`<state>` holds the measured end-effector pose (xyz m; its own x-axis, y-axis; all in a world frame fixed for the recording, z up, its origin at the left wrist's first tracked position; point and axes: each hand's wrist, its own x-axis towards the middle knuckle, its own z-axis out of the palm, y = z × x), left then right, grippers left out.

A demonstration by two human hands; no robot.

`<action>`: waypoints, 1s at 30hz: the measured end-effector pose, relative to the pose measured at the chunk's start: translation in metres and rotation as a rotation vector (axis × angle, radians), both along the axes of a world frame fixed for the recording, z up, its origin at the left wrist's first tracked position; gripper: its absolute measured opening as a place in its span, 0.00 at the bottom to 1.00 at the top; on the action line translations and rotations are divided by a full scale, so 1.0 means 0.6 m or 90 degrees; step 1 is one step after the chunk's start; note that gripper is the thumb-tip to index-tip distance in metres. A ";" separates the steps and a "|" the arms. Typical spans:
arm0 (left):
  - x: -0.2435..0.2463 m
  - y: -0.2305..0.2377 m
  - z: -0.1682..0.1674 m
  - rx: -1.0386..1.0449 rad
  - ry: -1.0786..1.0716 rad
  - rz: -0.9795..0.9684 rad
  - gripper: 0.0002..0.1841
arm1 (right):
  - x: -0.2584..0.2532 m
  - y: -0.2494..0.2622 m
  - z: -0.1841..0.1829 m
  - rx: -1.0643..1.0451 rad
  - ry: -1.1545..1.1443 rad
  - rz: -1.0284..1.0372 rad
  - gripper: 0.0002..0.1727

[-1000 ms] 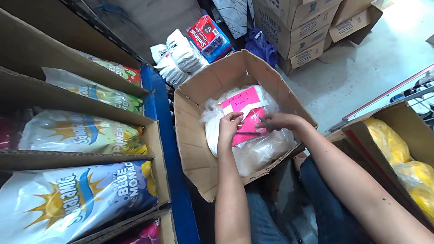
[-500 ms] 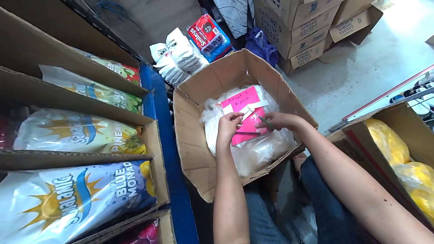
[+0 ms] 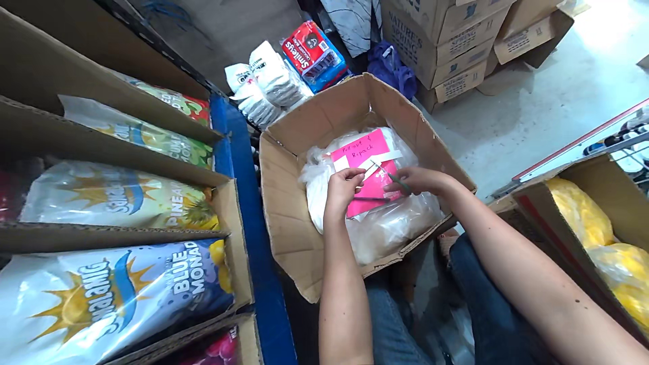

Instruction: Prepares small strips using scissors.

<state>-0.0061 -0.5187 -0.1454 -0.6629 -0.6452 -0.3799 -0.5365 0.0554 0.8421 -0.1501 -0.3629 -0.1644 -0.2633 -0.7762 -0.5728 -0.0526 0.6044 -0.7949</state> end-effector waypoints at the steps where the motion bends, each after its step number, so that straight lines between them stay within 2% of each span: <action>1: 0.000 0.001 0.000 0.001 0.000 -0.001 0.10 | 0.000 0.000 0.000 0.000 0.003 0.001 0.24; 12: 0.000 -0.001 -0.001 0.008 0.004 0.008 0.09 | -0.002 0.001 -0.004 0.003 -0.001 -0.003 0.22; 22: -0.001 -0.004 -0.009 -0.007 0.026 0.044 0.10 | 0.006 -0.001 0.011 0.036 -0.012 0.015 0.26; 30: -0.004 0.002 -0.005 -0.001 0.009 0.012 0.10 | 0.007 0.000 0.012 0.028 -0.011 0.010 0.26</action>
